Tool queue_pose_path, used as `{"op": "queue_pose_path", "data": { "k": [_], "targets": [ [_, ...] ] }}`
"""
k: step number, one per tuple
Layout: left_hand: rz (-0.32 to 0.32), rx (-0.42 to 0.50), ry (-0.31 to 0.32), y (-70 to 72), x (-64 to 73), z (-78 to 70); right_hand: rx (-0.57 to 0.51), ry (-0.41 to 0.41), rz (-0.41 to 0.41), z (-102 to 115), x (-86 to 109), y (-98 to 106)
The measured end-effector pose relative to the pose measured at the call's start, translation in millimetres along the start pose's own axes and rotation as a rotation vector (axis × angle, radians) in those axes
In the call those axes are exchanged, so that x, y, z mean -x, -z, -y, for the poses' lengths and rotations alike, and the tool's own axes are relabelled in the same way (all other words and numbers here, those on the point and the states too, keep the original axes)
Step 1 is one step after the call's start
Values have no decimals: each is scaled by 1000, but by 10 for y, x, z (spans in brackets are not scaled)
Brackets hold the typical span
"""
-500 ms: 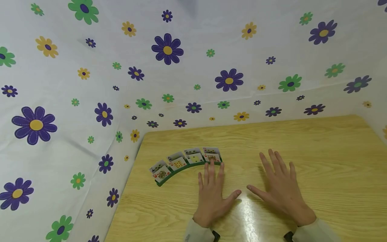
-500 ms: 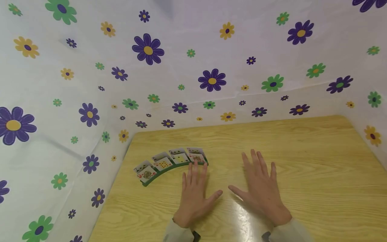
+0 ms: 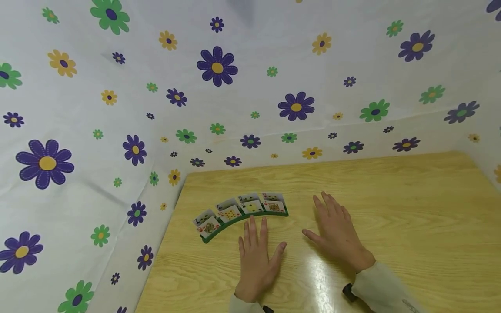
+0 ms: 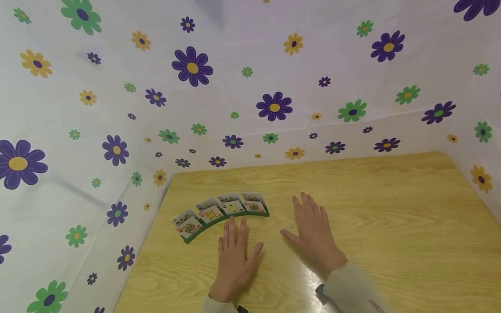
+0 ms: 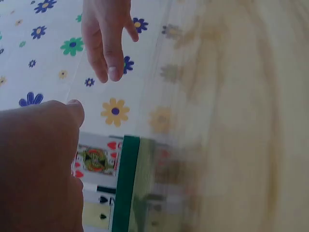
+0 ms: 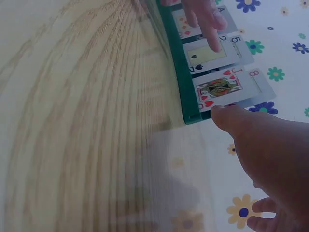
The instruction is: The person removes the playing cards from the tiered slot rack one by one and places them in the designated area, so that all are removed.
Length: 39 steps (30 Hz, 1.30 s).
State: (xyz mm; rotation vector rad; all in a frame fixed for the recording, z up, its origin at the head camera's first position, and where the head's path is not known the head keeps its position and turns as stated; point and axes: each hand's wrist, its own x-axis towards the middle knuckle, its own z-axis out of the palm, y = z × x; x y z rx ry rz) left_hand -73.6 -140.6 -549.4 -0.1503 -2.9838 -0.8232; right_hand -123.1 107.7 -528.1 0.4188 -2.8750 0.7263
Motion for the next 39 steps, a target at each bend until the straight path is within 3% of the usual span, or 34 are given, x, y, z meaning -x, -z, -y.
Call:
{"op": "queue_pose_path", "data": {
  "k": [8, 16, 20, 26, 33, 39],
  "targets": [
    [-77, 22, 111, 61, 49, 188, -43, 32, 6, 111, -172, -213],
    [-201, -8, 208, 194, 52, 340, -120, 54, -10, 199, -303, -385],
    [-277, -7, 279, 311, 50, 446, -177, 26, -31, 231, -366, -416],
    [-385, 31, 442, 450, 72, 661, -219, -8, -30, 225, -407, -471],
    [-426, 134, 601, 530, -79, 960, -208, -32, 12, 204, -452, -486],
    [-403, 124, 610, 603, -145, 1086, -248, -47, 40, 228, -488, -497]
  ]
}}
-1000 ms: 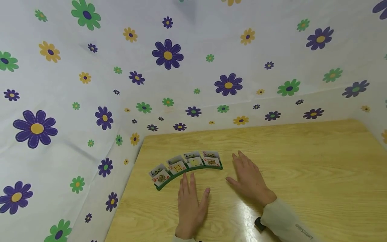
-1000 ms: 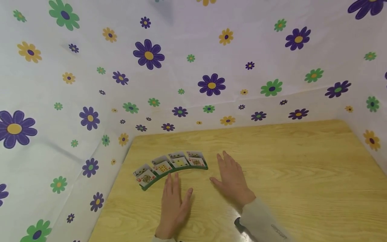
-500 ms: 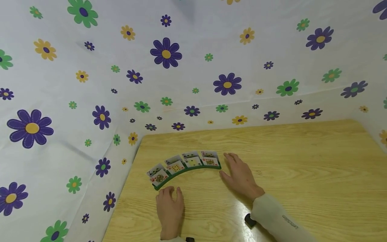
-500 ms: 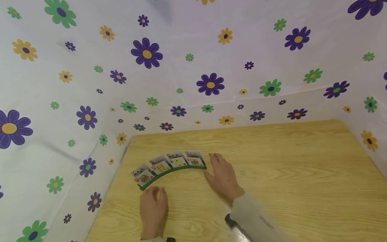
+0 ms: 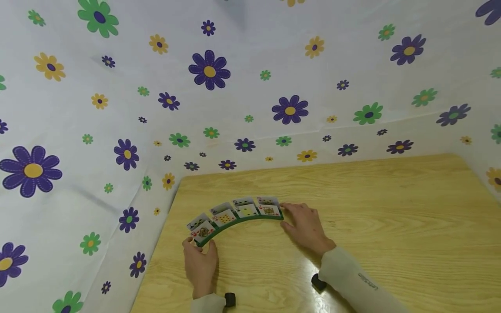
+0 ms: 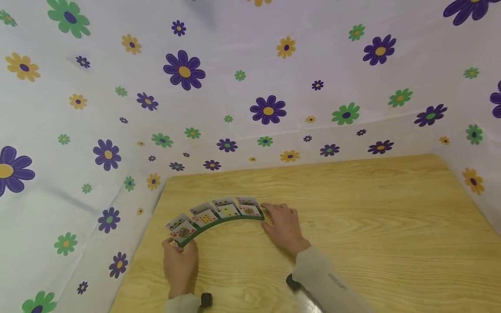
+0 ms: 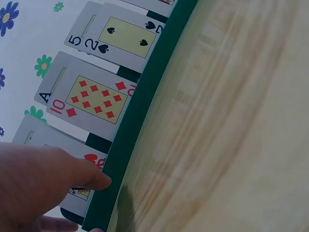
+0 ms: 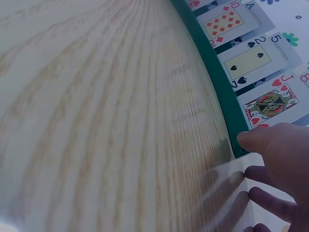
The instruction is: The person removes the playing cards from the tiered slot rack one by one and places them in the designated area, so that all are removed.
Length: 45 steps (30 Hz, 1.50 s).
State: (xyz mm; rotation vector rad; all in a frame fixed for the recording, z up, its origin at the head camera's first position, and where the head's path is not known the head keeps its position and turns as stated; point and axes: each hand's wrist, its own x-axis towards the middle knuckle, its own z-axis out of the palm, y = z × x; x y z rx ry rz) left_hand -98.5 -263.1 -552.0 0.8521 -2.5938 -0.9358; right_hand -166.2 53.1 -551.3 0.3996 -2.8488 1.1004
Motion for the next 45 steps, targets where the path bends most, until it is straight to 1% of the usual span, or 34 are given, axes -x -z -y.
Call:
{"op": "queue_pose_path", "data": {
  "k": [3, 6, 11, 15, 17, 21, 26, 30, 36, 41, 45],
  "targets": [
    [4, -25, -13, 41, -20, 19, -20, -5, -1, 17, -17, -25],
    [-4, -30, -34, 59, -27, 28, -34, -10, 1, 22, -27, -39],
    [-7, -13, -84, 23, -41, 25, -29, -19, -25, 11, -12, -18],
    [-25, -16, -113, -19, -38, 11, -26, -31, -45, -7, 4, 15],
    [-33, -13, -143, -50, -19, -14, -17, -41, -47, -32, 27, 52],
    [-17, 3, -207, -112, 35, -102, 4, -62, -53, -113, 97, 162],
    [24, 9, -262, -217, 99, -253, 43, -82, -83, -263, 221, 329],
    [48, 12, -287, -301, 138, -373, 55, -102, -105, -357, 290, 446],
    [92, 3, -328, -398, 213, -533, 45, -149, -134, -429, 390, 605],
    [100, -8, -368, -470, 265, -616, 45, -155, -160, -491, 475, 684],
    [106, 1, -401, -517, 289, -665, 45, -157, -187, -554, 545, 718]
  ]
}}
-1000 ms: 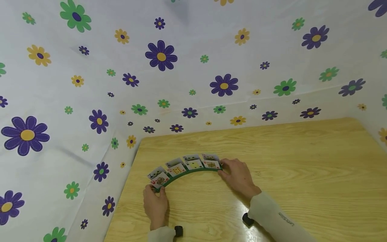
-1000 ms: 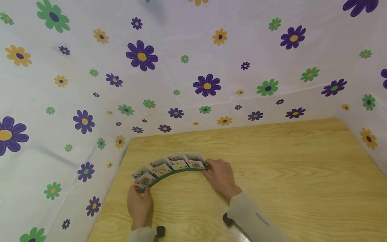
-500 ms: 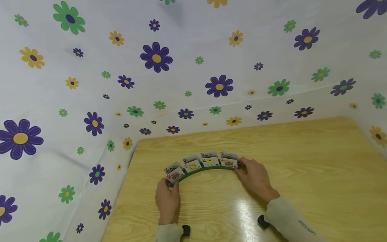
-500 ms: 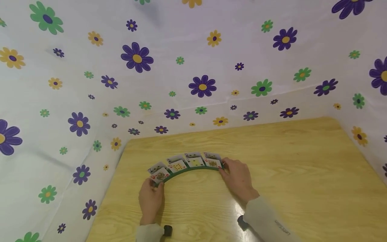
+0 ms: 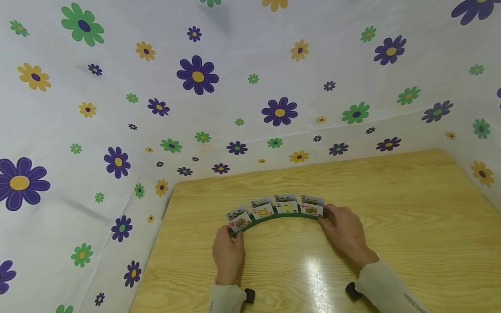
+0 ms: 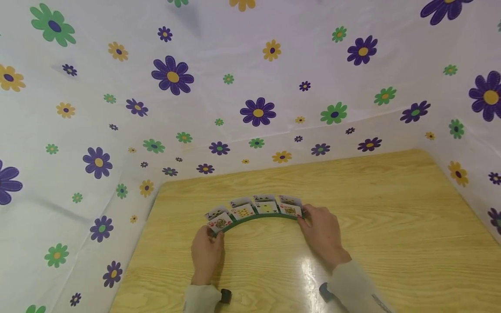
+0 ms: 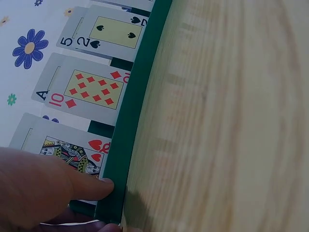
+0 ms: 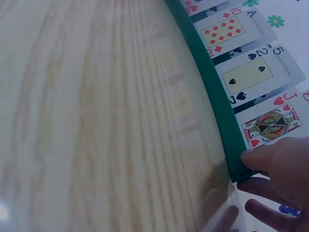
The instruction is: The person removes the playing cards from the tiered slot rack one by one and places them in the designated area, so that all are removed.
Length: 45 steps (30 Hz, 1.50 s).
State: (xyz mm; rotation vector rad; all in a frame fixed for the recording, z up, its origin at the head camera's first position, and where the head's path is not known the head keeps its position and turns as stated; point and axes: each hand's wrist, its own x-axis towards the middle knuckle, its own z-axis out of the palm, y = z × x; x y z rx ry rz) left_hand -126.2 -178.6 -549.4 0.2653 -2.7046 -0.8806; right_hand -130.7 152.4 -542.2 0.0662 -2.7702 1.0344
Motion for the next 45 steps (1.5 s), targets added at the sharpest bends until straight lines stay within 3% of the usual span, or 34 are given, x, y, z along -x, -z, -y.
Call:
{"op": "queue_pose_path", "data": {
  "k": [22, 32, 39, 45],
  "targets": [
    [79, -18, -137, -206, 42, -324, -4, -62, -78, -275, 191, 276],
    [109, -33, -214, -292, 96, -418, 21, -110, -75, -404, 297, 362],
    [124, -1, -282, -349, 73, -419, 27, -97, -93, -499, 319, 448],
    [194, 105, -272, -369, 0, -308, 14, -97, -116, -526, 330, 469]
  ]
}}
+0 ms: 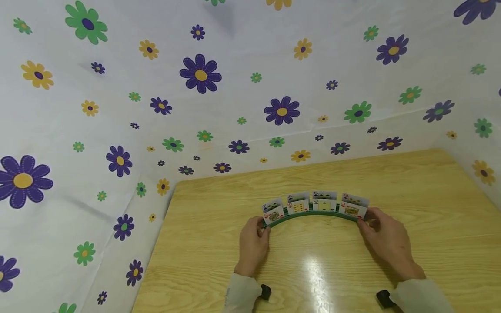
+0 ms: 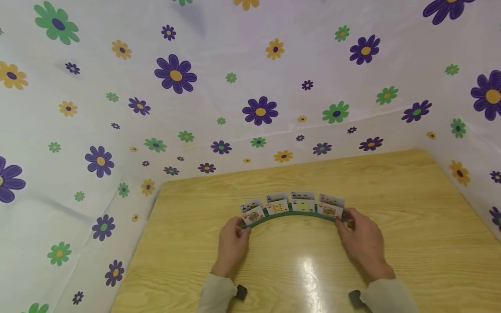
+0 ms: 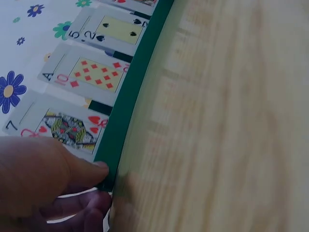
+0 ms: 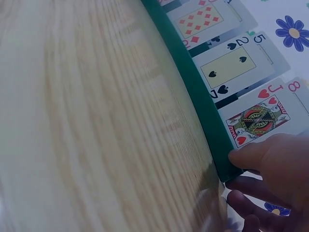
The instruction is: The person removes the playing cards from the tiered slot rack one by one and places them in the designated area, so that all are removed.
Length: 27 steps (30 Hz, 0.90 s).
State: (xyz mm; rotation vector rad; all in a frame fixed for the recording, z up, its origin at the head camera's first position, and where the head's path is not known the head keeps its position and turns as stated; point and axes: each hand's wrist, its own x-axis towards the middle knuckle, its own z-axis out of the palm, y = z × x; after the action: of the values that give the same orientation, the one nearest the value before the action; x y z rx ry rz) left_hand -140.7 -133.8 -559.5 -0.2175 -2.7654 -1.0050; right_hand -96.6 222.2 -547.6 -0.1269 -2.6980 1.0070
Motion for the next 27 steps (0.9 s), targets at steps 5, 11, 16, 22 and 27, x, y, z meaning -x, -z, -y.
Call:
{"op": "queue_pose_path", "data": {
  "k": [5, 11, 16, 22, 27],
  "targets": [
    [19, 47, 8, 29, -23, 69, -19, -10, 17, 13, 0, -7],
    [61, 76, -13, 27, -54, 50, -27, -62, 25, -16, 43, 41],
    [95, 60, -6, 22, -83, 56, -43, -55, 6, -49, 86, 45],
    [85, 66, -8, 31, -78, 54, -82, -42, -66, -43, 106, 45],
    [72, 66, -21, 35, -76, 43, -115, -39, -164, -35, 129, 28]
  ]
}}
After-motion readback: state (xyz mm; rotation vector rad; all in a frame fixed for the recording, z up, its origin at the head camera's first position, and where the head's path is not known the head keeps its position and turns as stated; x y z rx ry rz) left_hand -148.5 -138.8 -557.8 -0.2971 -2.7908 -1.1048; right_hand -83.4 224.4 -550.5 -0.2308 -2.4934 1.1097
